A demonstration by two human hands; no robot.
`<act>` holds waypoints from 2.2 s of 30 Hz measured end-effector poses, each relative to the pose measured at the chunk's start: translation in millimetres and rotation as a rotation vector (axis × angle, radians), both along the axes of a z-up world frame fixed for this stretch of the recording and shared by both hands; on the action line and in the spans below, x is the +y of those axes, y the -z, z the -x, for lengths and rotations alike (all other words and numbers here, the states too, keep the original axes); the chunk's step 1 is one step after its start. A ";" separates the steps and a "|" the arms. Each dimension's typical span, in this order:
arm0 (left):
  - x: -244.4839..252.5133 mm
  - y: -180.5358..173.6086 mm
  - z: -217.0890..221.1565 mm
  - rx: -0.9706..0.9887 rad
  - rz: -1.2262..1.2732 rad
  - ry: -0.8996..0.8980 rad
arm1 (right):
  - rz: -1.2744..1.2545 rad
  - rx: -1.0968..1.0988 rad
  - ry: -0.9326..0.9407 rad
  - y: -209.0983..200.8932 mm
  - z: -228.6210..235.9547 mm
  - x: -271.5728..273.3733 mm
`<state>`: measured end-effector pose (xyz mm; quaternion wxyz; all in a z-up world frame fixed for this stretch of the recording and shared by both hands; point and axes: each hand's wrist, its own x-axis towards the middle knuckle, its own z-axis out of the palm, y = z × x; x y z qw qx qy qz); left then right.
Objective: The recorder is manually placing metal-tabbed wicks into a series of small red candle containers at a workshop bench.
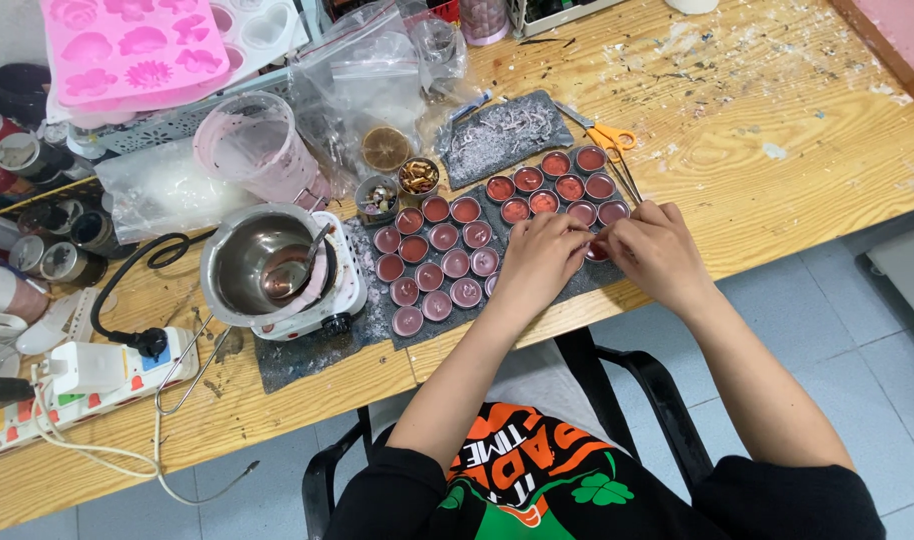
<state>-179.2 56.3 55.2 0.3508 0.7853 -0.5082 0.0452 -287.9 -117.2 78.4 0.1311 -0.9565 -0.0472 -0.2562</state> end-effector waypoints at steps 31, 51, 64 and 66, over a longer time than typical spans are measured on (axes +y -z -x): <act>-67.1 48.9 -162.9 -0.116 -0.324 -0.264 | -0.036 0.251 -0.033 31.7 -205.7 -77.3; -72.0 31.8 -172.4 -0.001 -0.500 -0.241 | -0.885 0.227 0.007 5.9 -188.5 -84.7; -5.5 -42.9 -84.8 0.739 0.404 0.056 | -0.961 -0.077 -0.241 -45.0 -91.0 -7.2; 8.8 -61.1 -69.7 0.775 0.392 0.031 | -1.100 -0.007 -0.187 -56.4 -80.7 3.2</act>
